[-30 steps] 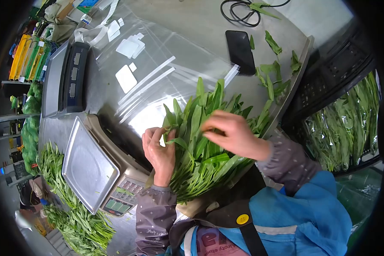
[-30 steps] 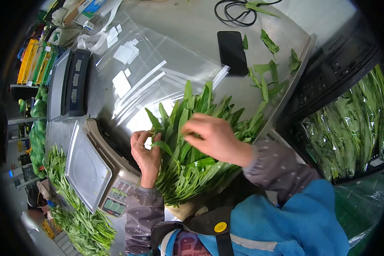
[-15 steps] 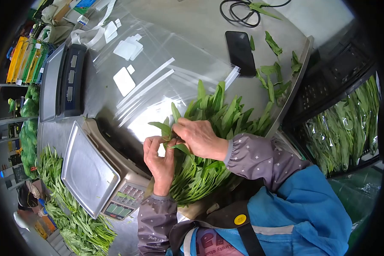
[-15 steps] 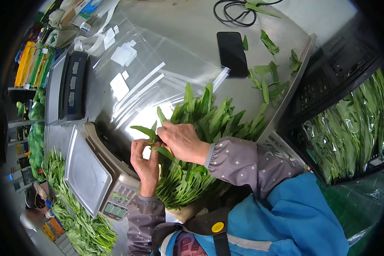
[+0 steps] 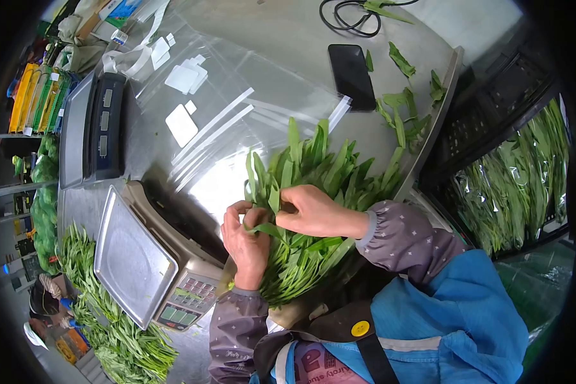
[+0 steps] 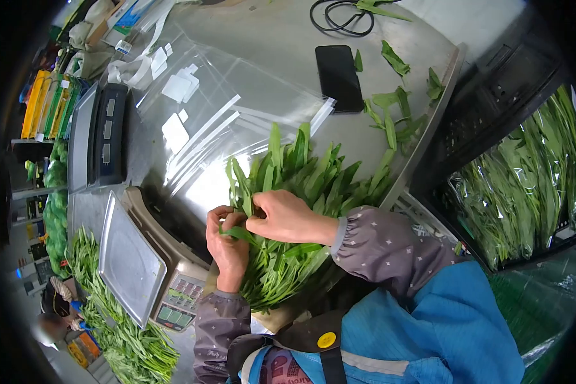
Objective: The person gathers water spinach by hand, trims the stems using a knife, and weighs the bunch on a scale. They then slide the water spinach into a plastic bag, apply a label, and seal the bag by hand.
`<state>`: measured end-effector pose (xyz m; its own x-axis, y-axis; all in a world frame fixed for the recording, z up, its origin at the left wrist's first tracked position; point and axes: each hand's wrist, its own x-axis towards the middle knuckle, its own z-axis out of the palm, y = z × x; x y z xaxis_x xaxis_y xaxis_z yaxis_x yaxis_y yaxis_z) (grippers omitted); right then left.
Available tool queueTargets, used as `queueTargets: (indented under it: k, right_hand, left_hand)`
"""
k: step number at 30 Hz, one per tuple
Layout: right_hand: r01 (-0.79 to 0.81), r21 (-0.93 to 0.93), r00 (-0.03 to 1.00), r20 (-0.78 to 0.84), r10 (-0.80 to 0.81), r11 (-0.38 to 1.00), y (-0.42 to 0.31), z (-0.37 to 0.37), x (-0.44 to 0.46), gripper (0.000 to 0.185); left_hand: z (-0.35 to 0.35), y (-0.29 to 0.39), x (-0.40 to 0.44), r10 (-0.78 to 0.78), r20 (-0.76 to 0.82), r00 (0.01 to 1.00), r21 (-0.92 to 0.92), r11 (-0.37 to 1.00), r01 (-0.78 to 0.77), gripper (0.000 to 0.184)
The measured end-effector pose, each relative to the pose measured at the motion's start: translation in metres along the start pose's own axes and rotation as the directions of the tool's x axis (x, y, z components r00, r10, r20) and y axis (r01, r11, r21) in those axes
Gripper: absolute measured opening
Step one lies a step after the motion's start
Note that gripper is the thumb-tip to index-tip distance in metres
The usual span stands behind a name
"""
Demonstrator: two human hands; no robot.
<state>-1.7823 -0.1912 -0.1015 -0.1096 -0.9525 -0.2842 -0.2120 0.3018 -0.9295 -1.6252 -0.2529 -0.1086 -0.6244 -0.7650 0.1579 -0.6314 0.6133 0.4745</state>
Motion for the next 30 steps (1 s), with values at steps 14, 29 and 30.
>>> queueTargets:
  k: [14, 29, 30]
  right_hand:
    - [-0.355, -0.905, 0.725, -0.108, 0.681, 0.235, 0.074, -0.131, -0.233, 0.022]
    - [0.418, -0.762, 0.751, -0.017, -0.660, 0.495, 0.012, -0.018, -0.164, 0.010]
    - [0.415, -0.783, 0.701, -0.050, -0.712, 0.463, -0.001, -0.019, -0.167, 0.010]
  left_hand:
    - [-0.040, -0.037, -0.021, -0.278, 0.209, 0.938, -0.431, 0.834, 0.343, 0.035]
    - [-0.041, -0.048, -0.038, -0.329, 0.386, 0.862, -0.183, 0.888, 0.422, 0.022]
    - [-0.046, -0.052, -0.043, -0.347, 0.385, 0.855, -0.331, 0.813, 0.479, 0.020]
